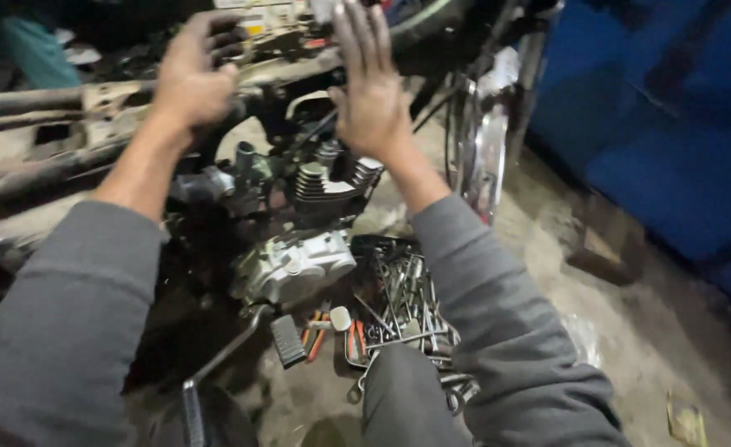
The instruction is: Routing and connecting electrical wires and mechanical cables through the frame and engine of a motorcycle during repair.
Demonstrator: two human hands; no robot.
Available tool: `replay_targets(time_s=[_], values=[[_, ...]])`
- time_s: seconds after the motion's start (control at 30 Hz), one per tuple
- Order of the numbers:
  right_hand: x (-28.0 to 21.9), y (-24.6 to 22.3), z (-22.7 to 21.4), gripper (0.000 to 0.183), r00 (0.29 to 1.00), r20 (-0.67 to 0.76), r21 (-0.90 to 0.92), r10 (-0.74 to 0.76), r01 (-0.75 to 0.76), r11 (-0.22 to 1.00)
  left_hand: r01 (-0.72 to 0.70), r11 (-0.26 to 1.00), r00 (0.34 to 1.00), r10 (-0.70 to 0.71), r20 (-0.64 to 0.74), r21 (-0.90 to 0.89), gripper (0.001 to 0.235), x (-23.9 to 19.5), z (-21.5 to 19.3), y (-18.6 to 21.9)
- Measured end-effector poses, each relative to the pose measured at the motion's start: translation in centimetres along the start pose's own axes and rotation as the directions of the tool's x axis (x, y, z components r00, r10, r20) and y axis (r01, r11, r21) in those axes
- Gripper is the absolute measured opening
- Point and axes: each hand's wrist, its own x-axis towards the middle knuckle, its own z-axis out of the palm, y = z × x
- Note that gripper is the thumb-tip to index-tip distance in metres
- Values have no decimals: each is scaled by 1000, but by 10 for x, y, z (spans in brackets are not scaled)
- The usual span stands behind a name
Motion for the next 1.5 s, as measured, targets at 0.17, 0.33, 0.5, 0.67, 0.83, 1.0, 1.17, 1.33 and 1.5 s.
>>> replay_targets(time_s=[0.17, 0.33, 0.5, 0.67, 0.83, 1.0, 1.17, 1.33, 1.5], values=[[-119, 2, 7, 51, 937, -316, -140, -149, 109, 984, 3, 1000, 999, -2, 41, -9, 65, -1, -4, -2], [-258, 69, 6, 38, 518, -61, 185, 853, -834, 519, 54, 999, 998, -54, 32, -7, 60, -1, -6, -18], [-313, 139, -16, 34, 309, -286, 17, 907, -945, 327, 32, 998, 996, -37, 76, 56, 56, -6, -8, -2], [-248, 149, -41, 31, 426, -338, 150, 839, -856, 495, -105, 970, 990, 80, 119, 219, 46, -12, -5, 12], [-176, 169, -24, 94, 740, -88, 242, 666, -633, 735, 3, 998, 999, -7, 51, 63, 56, -4, -9, -10], [-154, 129, 31, 53, 694, 242, 401, 678, -708, 581, 59, 994, 998, -60, 11, 95, 57, -2, -2, 9], [-99, -29, -25, 14, 490, 530, 595, 692, -797, 109, 83, 994, 997, -83, -7, 73, 56, -3, 6, 38], [-91, -81, -45, 20, 626, 684, 694, 375, -717, -67, 553, 807, 833, -541, -117, 207, 60, 2, 20, 125], [-111, -97, -19, 19, 802, 557, 826, 215, -506, -250, 55, 992, 998, -50, -48, 113, 58, -3, 1, 0]])
